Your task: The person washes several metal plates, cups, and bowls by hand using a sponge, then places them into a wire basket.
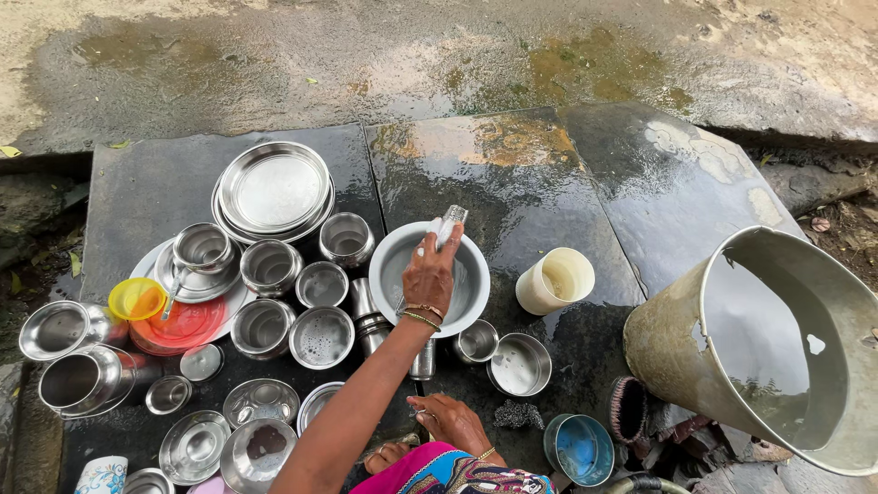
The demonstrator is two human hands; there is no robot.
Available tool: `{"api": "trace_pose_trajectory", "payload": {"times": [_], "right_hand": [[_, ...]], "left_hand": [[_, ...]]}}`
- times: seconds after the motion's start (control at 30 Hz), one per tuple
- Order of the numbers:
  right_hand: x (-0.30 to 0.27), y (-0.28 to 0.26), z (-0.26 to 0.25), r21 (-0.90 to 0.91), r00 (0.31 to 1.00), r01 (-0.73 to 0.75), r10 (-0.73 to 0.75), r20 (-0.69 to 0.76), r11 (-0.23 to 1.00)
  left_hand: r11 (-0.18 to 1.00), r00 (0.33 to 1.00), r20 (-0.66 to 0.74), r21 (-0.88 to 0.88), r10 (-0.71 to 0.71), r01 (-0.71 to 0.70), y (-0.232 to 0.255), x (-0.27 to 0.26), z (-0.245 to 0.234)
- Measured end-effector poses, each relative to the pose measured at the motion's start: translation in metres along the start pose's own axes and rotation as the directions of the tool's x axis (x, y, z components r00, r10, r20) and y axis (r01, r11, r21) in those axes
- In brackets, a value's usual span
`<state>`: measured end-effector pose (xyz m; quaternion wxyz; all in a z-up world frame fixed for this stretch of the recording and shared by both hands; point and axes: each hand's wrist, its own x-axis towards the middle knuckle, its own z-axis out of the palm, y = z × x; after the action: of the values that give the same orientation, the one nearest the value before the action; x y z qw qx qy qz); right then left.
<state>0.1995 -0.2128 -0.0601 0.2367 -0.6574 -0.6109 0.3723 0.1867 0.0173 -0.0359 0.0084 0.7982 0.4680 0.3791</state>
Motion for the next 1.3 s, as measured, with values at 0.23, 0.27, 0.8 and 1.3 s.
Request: {"api": "trace_pose_trajectory", "payload": {"times": [0.23, 0.27, 0.8, 1.3], "right_hand": [[0.004, -0.005, -0.001, 0.176, 0.989, -0.145, 0.141, 0.036, 0.974], [0.007, -0.005, -0.005, 0.324, 0.988, -0.126, 0.146, -0.039, 0.938], [0.165, 0.01, -0.064, -0.661, 0.987, -0.013, -0.095, -0.126, 0.75], [0.13, -0.115, 0.047, -0.575, 0.784, 0.612, -0.318, 0.534, 0.543]], "left_hand": [[0.656, 0.722, 0.401, -0.313, -0.564, 0.687, -0.099, 0.003, 0.001], [0.556, 0.691, 0.424, -0.41, -0.585, 0.723, -0.117, -0.007, 0.004], [-0.072, 0.688, 0.555, -0.799, -0.468, 0.596, -0.088, -0.065, -0.106], [-0.469, 0.657, 0.518, -0.84, -0.548, 0.271, -0.17, -0.106, -0.132]]}}
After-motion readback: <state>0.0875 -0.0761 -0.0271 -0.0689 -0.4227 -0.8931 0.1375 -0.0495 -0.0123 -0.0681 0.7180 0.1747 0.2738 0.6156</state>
